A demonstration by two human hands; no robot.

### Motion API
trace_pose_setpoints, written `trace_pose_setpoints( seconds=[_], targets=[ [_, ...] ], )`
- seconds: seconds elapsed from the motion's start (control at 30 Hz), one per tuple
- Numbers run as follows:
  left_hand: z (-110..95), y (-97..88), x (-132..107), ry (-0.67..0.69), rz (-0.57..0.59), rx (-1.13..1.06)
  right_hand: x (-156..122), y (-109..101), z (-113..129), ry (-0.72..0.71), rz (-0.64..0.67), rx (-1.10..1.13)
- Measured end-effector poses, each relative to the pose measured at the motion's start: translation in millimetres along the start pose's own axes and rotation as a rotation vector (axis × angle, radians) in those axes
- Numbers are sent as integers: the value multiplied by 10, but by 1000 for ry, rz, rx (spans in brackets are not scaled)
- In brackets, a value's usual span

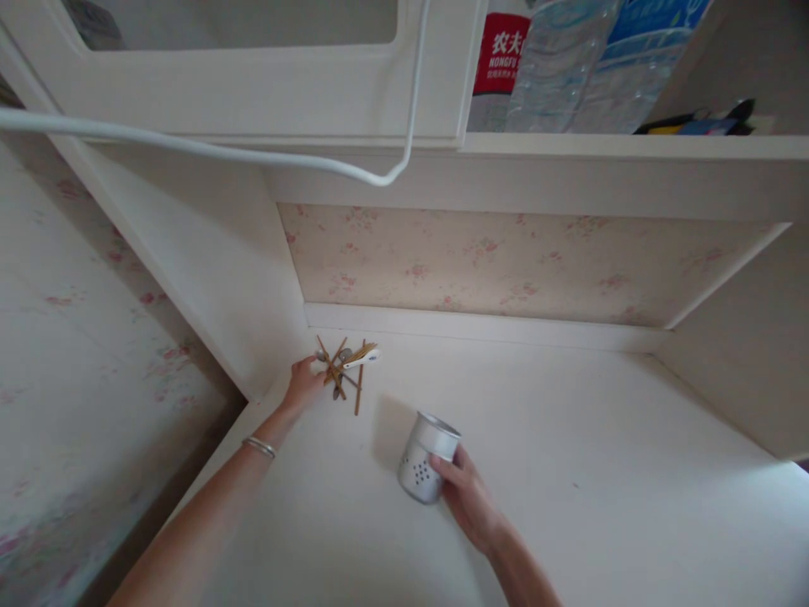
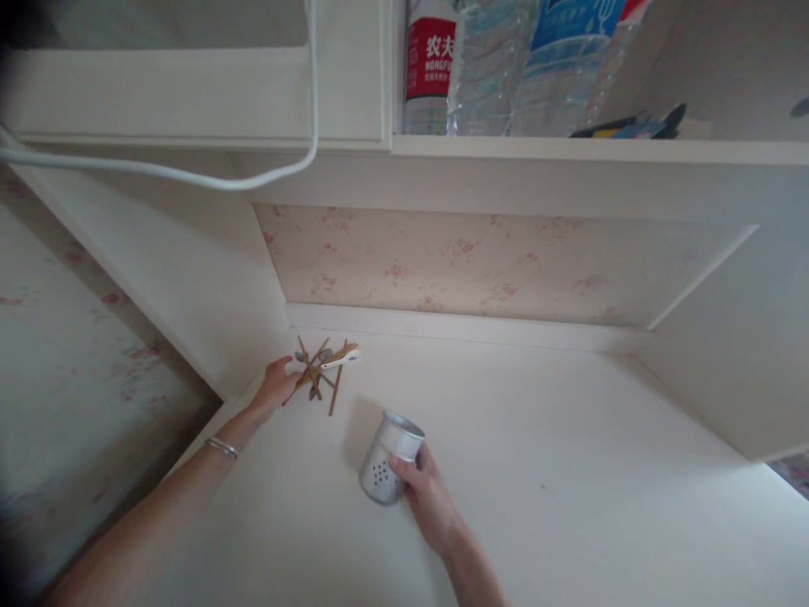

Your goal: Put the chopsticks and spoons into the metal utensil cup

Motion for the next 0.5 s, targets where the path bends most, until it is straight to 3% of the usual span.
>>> trace_pose_setpoints(
  seconds=[0.13,0.27,0.37,0.5],
  targets=[
    [344,-78,-453,104,5,-40,674,192,267,-301,-159,-352],
    [670,-113,-849,154,-12,-105,1325,342,375,-478,-337,-661],
    [774,-136,-961,152,-71,-142,1658,461,421,-544,-372,-699],
    [791,-129,-954,87,-86,-206,1904,602,429,-607,-372,-725]
  ],
)
Point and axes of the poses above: each hand's wrist, its own x-axis towards the middle knuckle, its own y-axis out of the palm, z = x × y, the point moved 3 cm from there along x, towards the middle knuckle, and after that the axes turned 10 degrees about -z, right-handed, at the moved point
